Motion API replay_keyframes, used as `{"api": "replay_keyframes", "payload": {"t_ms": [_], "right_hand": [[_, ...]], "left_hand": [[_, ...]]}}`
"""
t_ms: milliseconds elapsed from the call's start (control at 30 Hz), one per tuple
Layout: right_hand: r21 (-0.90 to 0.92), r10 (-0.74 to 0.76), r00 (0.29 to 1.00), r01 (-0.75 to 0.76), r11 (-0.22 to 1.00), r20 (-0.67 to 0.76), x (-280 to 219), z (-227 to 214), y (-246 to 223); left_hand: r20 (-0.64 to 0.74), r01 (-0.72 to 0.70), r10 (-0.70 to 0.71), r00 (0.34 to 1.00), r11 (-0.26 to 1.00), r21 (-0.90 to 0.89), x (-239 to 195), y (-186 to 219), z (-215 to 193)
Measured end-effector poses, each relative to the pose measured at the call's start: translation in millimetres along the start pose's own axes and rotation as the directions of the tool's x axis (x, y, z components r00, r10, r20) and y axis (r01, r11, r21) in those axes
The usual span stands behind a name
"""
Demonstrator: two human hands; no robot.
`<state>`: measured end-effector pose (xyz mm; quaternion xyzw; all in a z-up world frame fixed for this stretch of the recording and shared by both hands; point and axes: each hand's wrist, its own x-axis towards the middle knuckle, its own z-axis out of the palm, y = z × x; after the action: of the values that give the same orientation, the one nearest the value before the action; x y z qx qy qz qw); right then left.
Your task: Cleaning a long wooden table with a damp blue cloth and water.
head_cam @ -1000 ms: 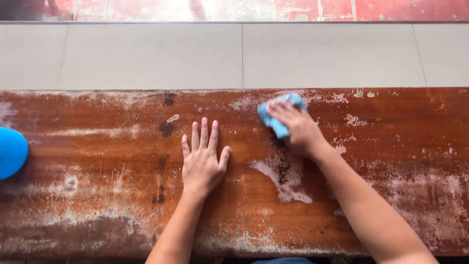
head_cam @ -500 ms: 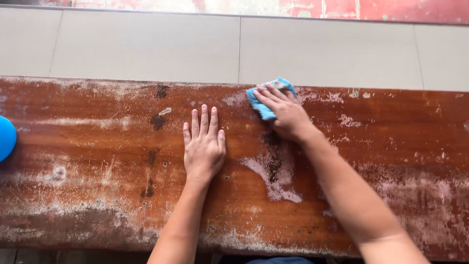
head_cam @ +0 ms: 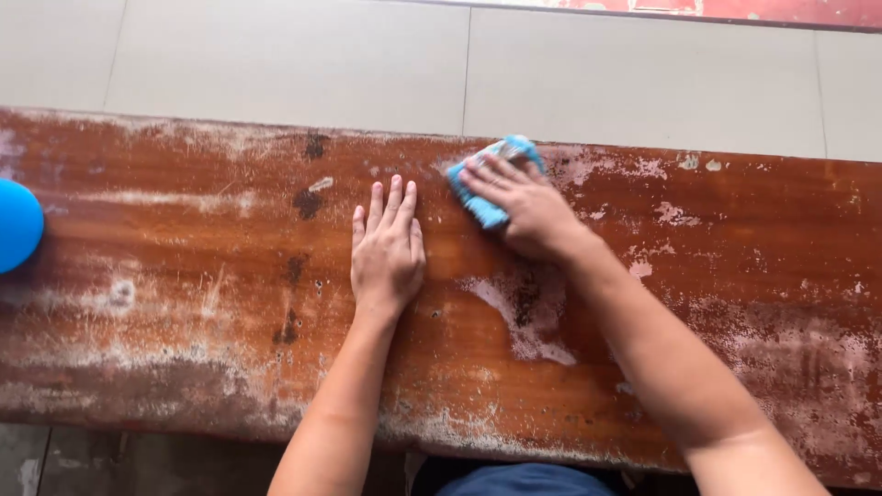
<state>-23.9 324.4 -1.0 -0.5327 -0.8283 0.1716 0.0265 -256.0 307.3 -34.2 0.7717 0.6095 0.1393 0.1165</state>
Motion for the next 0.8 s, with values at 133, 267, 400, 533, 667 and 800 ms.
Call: {"api": "replay_keyframes", "payload": {"t_ms": [133,267,400,533,667,800], "right_hand": [[-0.003,-0.205,0.958,0.21,0.978,0.202,-43,1,-35],[-0.015,-0.11,0.994,0.111,0.994,0.018,-59,27,33],[0.0,-0.005,0.997,0.005,1.0,-0.078,-13,6,8],[-0.043,-0.128,0.968,0.14,0.989,0.214,-36,4,-51],[-0.016,-0.276,0.959,0.278,0.961,0.07,-68,33,11],[-0.015,0.083,0.988,-0.082,0.997,0.132,-34,-2,-14]], "left_hand": [[-0.037,-0.016,0.013,0.999,0.997,-0.08,0,-4,0],[-0.054,-0.027,0.024,0.998,0.998,-0.051,5,-2,2],[-0.077,-0.013,0.006,0.997,0.996,-0.09,4,-6,3],[-0.1,-0.026,0.011,0.995,0.99,-0.142,5,-11,2],[-0.11,-0.044,0.029,0.993,0.989,-0.139,6,-7,4],[-0.12,-0.039,0.026,0.992,0.994,-0.105,2,-8,4]]}}
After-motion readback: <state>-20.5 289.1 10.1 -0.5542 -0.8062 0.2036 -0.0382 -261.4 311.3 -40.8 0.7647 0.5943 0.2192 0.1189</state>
